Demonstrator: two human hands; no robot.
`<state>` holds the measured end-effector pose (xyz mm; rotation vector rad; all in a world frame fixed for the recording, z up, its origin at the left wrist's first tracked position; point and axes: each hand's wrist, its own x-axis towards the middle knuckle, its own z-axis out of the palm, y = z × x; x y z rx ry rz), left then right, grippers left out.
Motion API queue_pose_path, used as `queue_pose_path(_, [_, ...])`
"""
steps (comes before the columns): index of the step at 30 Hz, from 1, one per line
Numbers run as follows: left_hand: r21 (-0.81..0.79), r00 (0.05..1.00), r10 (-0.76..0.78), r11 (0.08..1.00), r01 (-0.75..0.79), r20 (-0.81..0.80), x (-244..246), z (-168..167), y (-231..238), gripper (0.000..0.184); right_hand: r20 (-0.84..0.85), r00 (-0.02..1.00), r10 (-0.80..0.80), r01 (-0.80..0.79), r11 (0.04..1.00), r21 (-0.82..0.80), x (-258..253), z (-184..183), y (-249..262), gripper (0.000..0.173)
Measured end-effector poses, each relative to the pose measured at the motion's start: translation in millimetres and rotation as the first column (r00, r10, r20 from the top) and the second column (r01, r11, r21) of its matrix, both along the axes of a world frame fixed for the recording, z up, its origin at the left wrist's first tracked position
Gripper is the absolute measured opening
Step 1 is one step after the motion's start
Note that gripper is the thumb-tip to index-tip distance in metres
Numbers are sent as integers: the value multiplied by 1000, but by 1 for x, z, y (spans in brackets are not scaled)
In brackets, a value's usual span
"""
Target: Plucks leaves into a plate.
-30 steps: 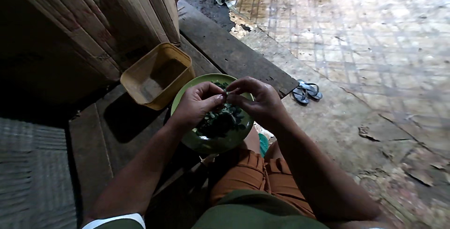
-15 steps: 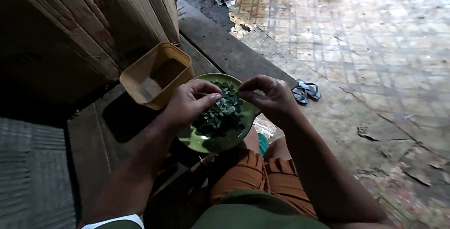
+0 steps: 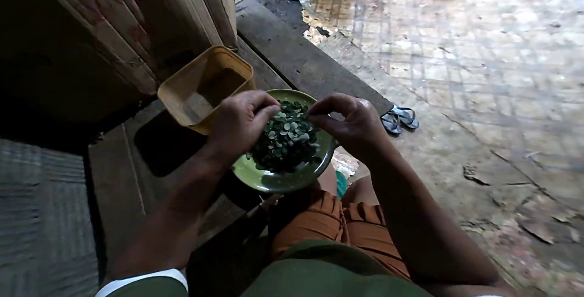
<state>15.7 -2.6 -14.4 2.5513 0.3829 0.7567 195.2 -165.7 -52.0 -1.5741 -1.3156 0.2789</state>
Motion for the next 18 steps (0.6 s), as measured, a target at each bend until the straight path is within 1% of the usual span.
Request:
queue_pose_path(2, [56, 992, 121, 991, -123, 31, -7, 10, 12, 19, 96, 995, -28, 31, 999, -34, -2, 1, -1, 9])
queue_pose_path(6, [167, 933, 353, 917, -361, 76, -21, 20, 46, 26, 289, 956, 39, -8, 994, -107, -8, -3, 2, 16])
queue_pose_path(8, [200, 898, 438, 876, -438, 44, -26, 19, 60, 29, 357, 933, 44, -6, 994, -106, -13, -5, 6, 20])
queue_pose_path(10, [205, 882, 471, 866, -456, -28, -29, 18, 66, 32, 395, 918, 47, -2, 994, -113, -21, -7, 10, 23])
queue_pose_path(12, [208, 904, 424, 890, -405, -56, -25, 16, 63, 33, 447, 893, 48, 9, 992, -124, -29, -8, 16, 22])
queue_pose_path(13, [210, 925, 376, 910, -358, -51, -23, 16, 59, 31, 484, 874, 34, 25, 993, -116, -30, -10, 18, 18])
queue_pose_path(15, [177, 964, 259, 954, -244, -67, -18, 16, 48, 27, 526, 851, -6, 66, 993, -95, -29, -13, 21, 9])
queue_pose_path(17, [117, 988, 109, 989, -95, -114, -16, 17, 37, 22, 519, 853, -59, 87, 996, -31, -20, -14, 19, 9])
queue_pose_path(18, [81, 989, 34, 996, -23, -146, -16, 16, 33, 21, 491, 869, -68, 91, 996, -24, -16, -12, 17, 10])
